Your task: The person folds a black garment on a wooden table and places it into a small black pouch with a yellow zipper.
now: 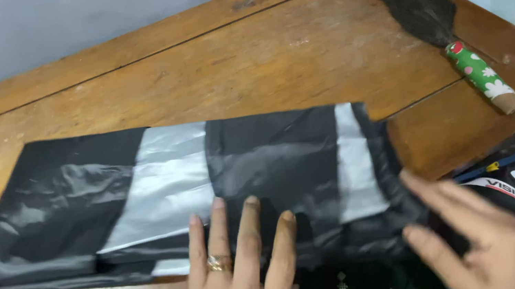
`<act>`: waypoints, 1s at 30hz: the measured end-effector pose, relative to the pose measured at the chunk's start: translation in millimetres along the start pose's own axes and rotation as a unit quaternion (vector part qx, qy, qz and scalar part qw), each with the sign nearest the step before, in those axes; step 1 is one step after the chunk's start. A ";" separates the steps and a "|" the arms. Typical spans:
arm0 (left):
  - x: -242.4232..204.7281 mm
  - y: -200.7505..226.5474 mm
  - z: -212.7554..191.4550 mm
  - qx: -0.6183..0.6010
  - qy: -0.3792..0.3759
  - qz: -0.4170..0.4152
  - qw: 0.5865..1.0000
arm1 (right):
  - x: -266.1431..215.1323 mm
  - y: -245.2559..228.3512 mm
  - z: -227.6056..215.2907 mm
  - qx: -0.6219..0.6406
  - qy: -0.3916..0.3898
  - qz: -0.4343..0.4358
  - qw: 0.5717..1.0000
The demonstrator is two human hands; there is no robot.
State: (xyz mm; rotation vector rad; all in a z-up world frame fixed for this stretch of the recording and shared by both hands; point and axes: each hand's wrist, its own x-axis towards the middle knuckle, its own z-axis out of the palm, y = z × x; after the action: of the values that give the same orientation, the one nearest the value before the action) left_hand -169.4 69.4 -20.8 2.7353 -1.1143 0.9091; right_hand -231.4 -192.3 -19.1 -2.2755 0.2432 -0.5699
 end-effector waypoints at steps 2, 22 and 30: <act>-4.8 5.1 0.3 0.006 0.059 -0.020 0.998 | -15.6 23.4 4.0 0.009 -0.057 -0.076 0.995; -173.2 23.2 13.4 -0.132 0.236 -0.320 0.908 | 45.6 -62.7 50.7 -0.104 -0.170 -0.507 0.839; -181.7 19.4 -26.9 -0.219 0.188 -0.357 0.888 | 19.4 -86.9 73.3 0.019 -0.320 -0.581 0.748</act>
State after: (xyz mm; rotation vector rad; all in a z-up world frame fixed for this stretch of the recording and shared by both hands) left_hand -298.7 175.1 -99.7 2.1702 -0.1637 0.8639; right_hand -179.8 -92.2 5.6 -2.1955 -1.6003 -0.2933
